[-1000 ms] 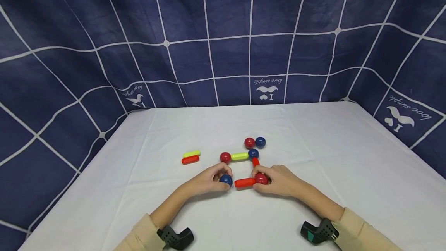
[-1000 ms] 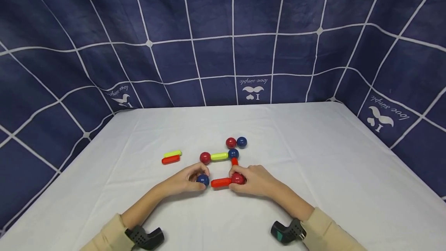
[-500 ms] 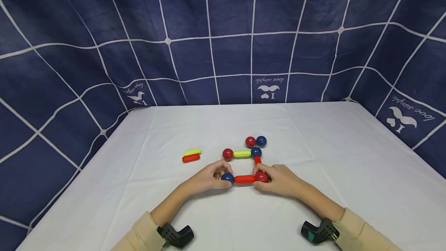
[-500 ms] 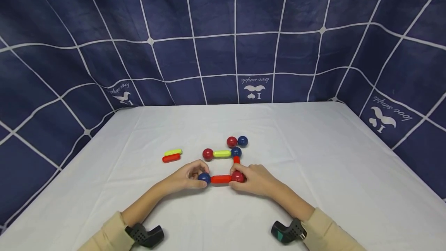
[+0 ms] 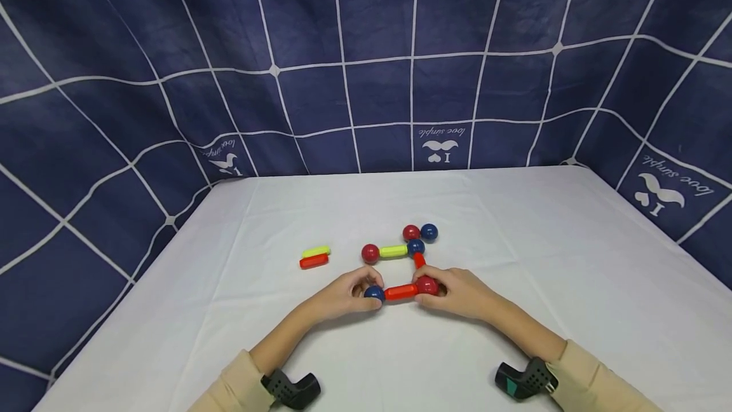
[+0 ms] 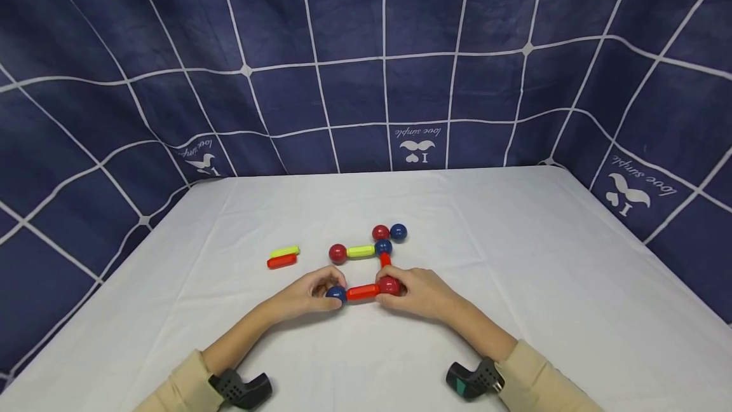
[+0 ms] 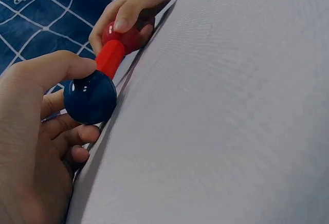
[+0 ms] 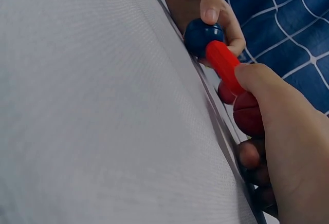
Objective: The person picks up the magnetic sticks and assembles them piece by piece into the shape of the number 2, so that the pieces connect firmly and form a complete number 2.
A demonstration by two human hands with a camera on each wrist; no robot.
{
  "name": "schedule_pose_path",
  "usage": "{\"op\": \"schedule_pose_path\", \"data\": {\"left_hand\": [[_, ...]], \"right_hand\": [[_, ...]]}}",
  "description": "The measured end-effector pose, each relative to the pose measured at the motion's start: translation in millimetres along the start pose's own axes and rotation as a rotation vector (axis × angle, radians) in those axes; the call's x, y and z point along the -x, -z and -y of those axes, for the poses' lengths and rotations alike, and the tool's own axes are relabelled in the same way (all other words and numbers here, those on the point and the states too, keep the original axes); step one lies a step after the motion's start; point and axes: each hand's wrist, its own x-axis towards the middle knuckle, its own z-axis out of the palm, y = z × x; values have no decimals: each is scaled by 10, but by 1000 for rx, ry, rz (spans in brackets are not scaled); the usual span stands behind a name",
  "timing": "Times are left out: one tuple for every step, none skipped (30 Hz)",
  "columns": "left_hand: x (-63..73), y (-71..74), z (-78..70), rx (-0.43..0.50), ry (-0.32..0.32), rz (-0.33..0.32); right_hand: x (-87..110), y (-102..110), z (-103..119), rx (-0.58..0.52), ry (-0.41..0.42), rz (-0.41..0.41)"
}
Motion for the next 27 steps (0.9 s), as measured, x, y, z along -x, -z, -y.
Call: {"op": "schedule_pose_path", "data": {"left_hand": [[7, -7, -4, -16, 0, -5], [17, -15, -16, -30, 1, -9], [29, -20, -37, -40, 1, -11], [44, -21, -69, -43, -2, -10], [58, -21, -102, -45, -3, -9], [73, -19, -138, -46, -4, -8], [87, -16, -176, -52, -2, -8], [97, -11, -208, -52, -6, -7], [104, -9, -236, -53, -13, -8], [102, -9, -239, -58, -16, -11], [96, -12, -227, -67, -14, -16], [86, -16, -205, -77, -15, -24], [73, -21, -174, -88, -14, -32], [58, -24, -139, -98, -15, -40], [43, -28, -102, -107, -16, -47], [28, -30, -60, -115, -15, -52], [18, -28, -35, -121, -18, -55], [10, -25, -15, -127, -22, -57], [4, -20, -1, -131, -27, -57], [1, -15, 6, -135, -31, -56], [0, -9, 11, -144, -36, -57], [-2, -1, 14, -160, -38, -62], [-3, 7, 10, -181, -42, -74], [-3, 16, 4, -208, -46, -94], [-2, 27, -3, -233, -51, -122], [-1, 41, -12, -259, -64, -159], [1, 59, -18, -285, -80, -205]], "right_hand": [[-1, 0, 3, 9, 1, 4], [-1, -1, 4, 18, 1, 8], [-1, -2, 5, 27, 5, 9], [-1, -3, 6, 36, 7, 10], [0, -5, 6, 39, 10, 9], [1, -8, 7, 40, 10, 8], [2, -11, 5, 39, 11, 6], [2, -13, 2, 35, 13, 2], [1, -14, -3, 30, 15, -3], [2, -16, -5, 27, 15, -6], [1, -17, -10, 24, 18, -9], [-1, -17, -14, 23, 21, -12], [-3, -17, -17, 24, 23, -14], [-4, -15, -20, 24, 25, -16], [-6, -14, -20, 26, 25, -18], [-7, -13, -20, 28, 25, -19], [-8, -11, -20, 28, 26, -20], [-9, -9, -18, 29, 26, -22], [-9, -8, -18, 30, 24, -22], [-9, -7, -17, 29, 23, -21], [-8, -7, -16, 31, 22, -22], [-9, -8, -17, 32, 20, -21], [-10, -9, -18, 32, 18, -20], [-11, -10, -19, 33, 16, -19], [-13, -10, -23, 35, 16, -19], [-15, -10, -25, 34, 15, -19], [-17, -10, -27, 34, 16, -20]]}}
